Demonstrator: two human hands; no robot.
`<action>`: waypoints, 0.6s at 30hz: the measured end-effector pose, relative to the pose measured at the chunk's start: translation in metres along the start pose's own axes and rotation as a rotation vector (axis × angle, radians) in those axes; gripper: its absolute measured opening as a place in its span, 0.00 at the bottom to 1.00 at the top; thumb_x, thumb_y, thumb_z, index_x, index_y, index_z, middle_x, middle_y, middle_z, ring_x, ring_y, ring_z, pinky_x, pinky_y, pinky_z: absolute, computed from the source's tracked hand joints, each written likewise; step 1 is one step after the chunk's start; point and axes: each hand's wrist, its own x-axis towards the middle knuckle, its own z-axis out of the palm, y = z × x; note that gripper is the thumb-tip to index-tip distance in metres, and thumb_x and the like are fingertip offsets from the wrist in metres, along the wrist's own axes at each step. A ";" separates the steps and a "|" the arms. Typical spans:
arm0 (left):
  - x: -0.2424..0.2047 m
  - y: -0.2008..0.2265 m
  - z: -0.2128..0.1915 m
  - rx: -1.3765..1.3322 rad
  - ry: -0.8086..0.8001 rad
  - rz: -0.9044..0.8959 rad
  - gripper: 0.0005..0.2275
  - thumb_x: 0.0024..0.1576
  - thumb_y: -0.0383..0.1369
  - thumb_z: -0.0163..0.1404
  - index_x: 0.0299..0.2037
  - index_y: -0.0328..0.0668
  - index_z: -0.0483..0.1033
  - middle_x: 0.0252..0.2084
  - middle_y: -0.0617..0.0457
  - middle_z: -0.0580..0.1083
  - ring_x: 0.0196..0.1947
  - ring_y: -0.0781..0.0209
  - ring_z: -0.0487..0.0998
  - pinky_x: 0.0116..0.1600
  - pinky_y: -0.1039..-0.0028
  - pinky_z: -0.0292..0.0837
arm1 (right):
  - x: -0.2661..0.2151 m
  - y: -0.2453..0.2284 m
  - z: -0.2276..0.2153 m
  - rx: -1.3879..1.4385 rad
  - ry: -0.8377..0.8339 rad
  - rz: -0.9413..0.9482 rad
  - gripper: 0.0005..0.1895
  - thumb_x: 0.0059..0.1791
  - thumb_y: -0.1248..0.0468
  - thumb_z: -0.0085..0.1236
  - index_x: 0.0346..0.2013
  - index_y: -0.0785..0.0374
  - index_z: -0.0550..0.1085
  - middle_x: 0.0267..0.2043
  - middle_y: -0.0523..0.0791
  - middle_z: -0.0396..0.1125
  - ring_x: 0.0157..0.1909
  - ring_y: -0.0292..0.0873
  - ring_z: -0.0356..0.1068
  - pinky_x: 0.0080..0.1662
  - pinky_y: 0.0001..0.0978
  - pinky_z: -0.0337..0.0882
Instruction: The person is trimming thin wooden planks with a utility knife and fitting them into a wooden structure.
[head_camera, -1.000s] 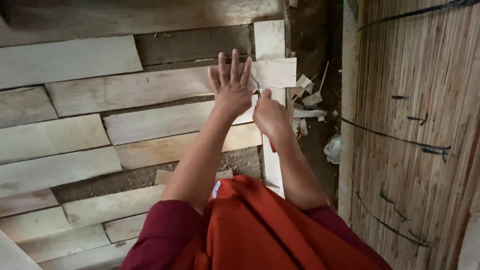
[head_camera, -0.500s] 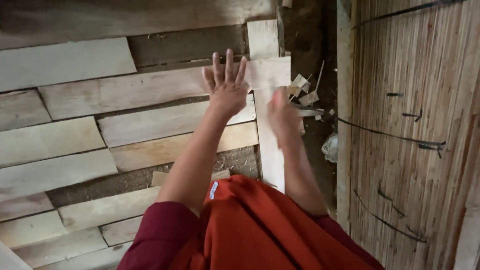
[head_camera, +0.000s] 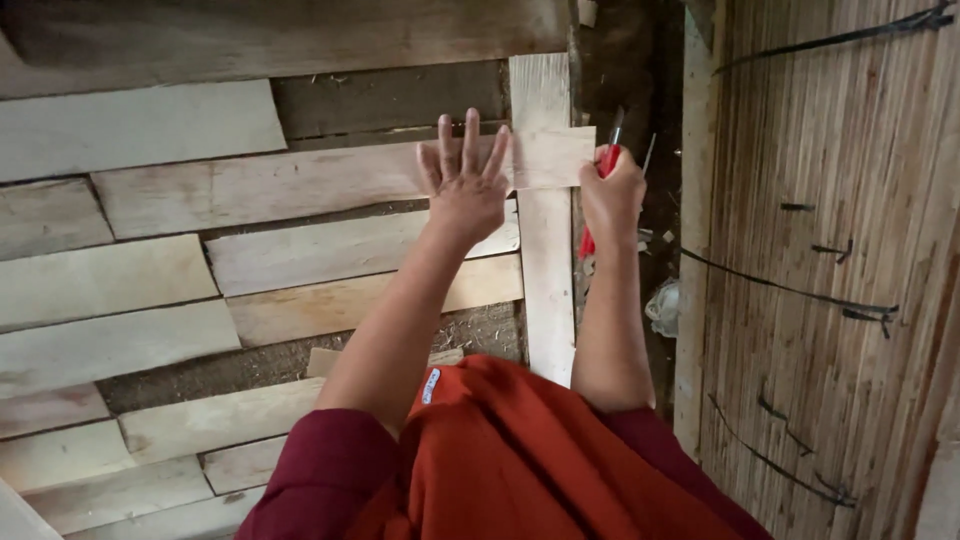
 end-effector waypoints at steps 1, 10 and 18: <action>0.001 -0.001 0.006 -0.002 0.000 -0.005 0.32 0.68 0.40 0.40 0.80 0.65 0.37 0.80 0.47 0.24 0.76 0.33 0.15 0.71 0.32 0.12 | -0.004 -0.004 -0.004 -0.002 -0.005 -0.002 0.08 0.43 0.52 0.58 0.35 0.46 0.76 0.27 0.40 0.72 0.37 0.47 0.76 0.43 0.42 0.73; -0.005 0.007 -0.014 0.054 -0.015 -0.020 0.27 0.70 0.42 0.35 0.80 0.65 0.40 0.80 0.48 0.25 0.76 0.33 0.17 0.72 0.32 0.17 | -0.059 -0.050 0.046 0.049 -0.067 -0.244 0.16 0.42 0.48 0.67 0.38 0.46 0.74 0.32 0.38 0.73 0.39 0.46 0.78 0.42 0.41 0.76; 0.007 0.001 -0.004 0.061 -0.091 -0.028 0.33 0.68 0.39 0.33 0.79 0.56 0.25 0.75 0.51 0.13 0.68 0.41 0.03 0.63 0.41 -0.05 | -0.075 -0.073 -0.044 0.097 0.043 -0.238 0.16 0.60 0.50 0.33 0.56 0.56 0.58 0.37 0.47 0.73 0.23 0.42 0.75 0.20 0.28 0.75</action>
